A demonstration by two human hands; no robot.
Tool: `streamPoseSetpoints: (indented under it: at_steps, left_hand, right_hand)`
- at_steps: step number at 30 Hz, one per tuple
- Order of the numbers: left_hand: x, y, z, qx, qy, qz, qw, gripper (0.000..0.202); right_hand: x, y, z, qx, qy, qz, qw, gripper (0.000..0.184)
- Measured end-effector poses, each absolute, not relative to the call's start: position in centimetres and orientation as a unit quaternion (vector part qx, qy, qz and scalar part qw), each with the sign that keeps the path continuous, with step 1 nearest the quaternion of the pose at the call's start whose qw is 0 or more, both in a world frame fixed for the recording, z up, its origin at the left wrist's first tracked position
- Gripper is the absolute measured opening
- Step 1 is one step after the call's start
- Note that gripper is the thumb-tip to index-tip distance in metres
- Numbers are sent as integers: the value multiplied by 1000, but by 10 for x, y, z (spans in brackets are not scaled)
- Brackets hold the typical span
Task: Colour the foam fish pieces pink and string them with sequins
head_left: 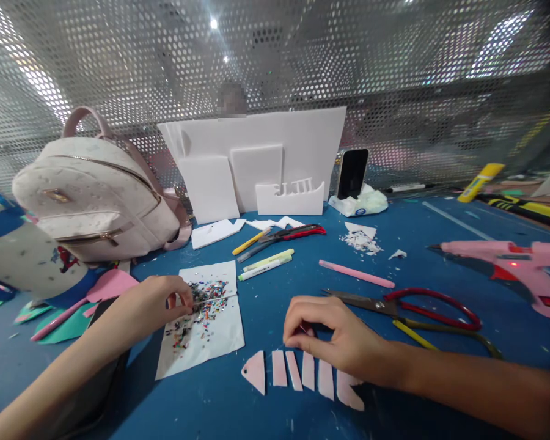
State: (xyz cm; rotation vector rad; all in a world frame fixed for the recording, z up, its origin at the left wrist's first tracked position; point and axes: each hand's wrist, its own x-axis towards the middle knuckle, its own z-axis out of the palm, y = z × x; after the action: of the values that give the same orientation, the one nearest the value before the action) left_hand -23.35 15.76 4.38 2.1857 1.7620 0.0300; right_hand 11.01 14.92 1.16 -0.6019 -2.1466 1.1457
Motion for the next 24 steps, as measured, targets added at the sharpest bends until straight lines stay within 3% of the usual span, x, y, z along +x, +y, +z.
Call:
streamPoseSetpoints:
  at_steps: [15, 17, 21, 24]
  left_hand:
    - [-227, 153, 58, 786, 598, 58, 147, 14]
    - [-216, 148, 63, 785, 587, 100, 170, 13]
    - [-179, 127, 62, 736, 534, 297, 291, 9]
    - [-150, 111, 48, 712, 506, 358, 330, 6]
  right_hand:
    - [110, 149, 13, -226, -815, 434, 310, 10]
    - [110, 148, 13, -227, -815, 433, 310, 10]
    - [110, 148, 13, -233, -816, 425, 314, 9]
    - [111, 148, 13, -237, -817, 418, 320, 9]
